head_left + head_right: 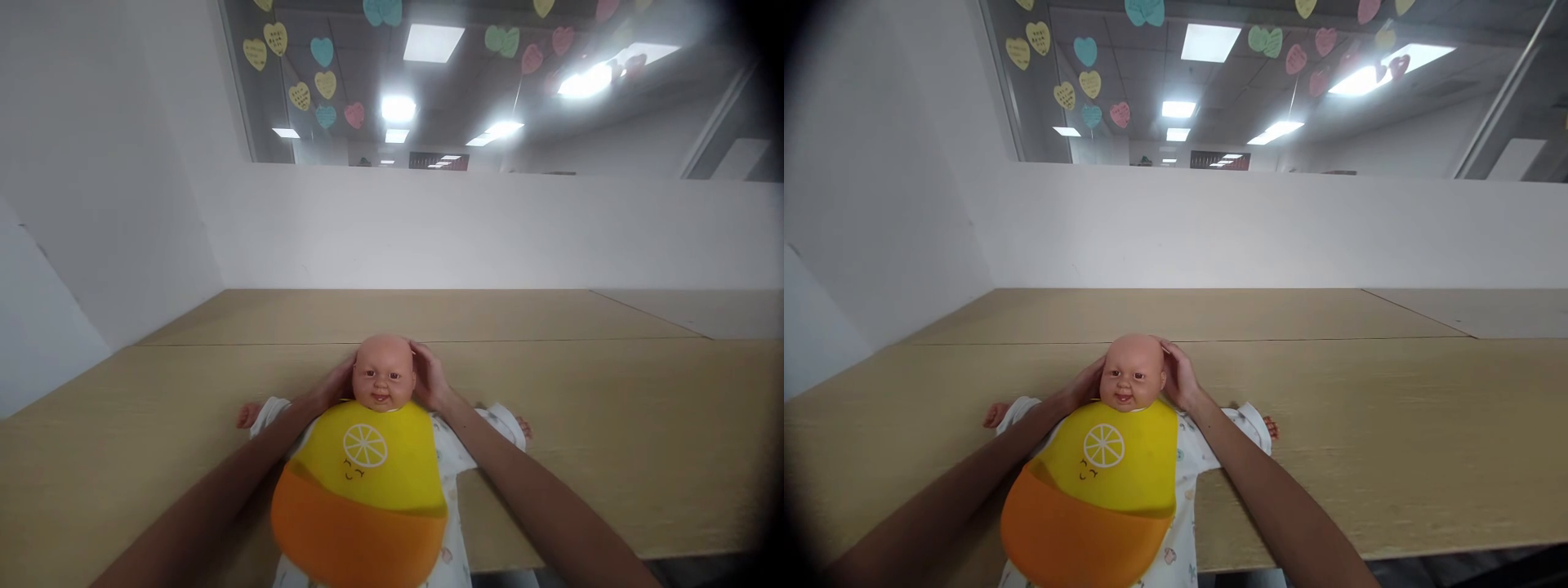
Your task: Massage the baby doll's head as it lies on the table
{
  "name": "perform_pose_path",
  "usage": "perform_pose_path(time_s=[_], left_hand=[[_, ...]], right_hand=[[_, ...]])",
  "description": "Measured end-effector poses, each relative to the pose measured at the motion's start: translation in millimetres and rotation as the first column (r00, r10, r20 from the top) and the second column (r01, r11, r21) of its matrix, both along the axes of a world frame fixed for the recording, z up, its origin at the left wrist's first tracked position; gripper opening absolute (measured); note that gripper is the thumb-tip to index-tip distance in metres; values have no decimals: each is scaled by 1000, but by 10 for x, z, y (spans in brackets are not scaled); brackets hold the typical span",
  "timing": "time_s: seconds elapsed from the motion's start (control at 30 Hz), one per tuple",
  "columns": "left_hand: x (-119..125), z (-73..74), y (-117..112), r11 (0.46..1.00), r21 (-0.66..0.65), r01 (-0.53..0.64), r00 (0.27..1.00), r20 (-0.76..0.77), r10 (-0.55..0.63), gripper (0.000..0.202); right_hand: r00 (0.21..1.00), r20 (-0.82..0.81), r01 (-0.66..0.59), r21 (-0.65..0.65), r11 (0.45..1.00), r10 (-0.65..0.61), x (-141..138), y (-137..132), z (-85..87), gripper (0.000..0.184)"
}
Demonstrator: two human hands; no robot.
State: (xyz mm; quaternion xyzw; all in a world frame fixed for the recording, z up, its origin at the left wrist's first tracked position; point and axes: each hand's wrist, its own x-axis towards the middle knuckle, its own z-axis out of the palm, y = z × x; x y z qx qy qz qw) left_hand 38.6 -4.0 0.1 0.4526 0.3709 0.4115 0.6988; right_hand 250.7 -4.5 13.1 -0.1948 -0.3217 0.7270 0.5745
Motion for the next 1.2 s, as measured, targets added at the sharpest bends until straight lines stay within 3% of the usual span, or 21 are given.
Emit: perform_pose_path(time_s=[0.13,0.37,0.6,0.73,0.83,0.93,1.07,1.2], left_hand=[[10,32,-35,1000,-27,1,1000,14,-1,61],[12,83,-67,998,26,54,998,36,-55,72],[-54,21,-35,1000,7,-8,999,39,7,74],[-70,33,-29,998,18,-54,998,45,53,73],[-63,61,-45,998,4,-64,997,47,64,75],[-51,88,-62,997,12,-77,995,65,76,76],[-36,108,-79,991,74,-113,984,146,101,67],[-25,141,-87,971,158,-181,970,193,149,49]], right_hand=[[995,-73,74,37,997,-71,49,31,22,20],[986,-136,82,-70,994,-91,105,93,16,11],[997,-67,-31,35,999,33,82,99,24,25],[999,11,-32,101,994,31,20,45,11,29],[998,56,-32,82,996,27,-41,-24,12,26],[991,96,-93,-13,996,93,-89,-82,24,30],[954,102,-267,-144,953,283,-107,-111,25,50],[933,77,-338,-160,928,353,-86,-121,29,59]])
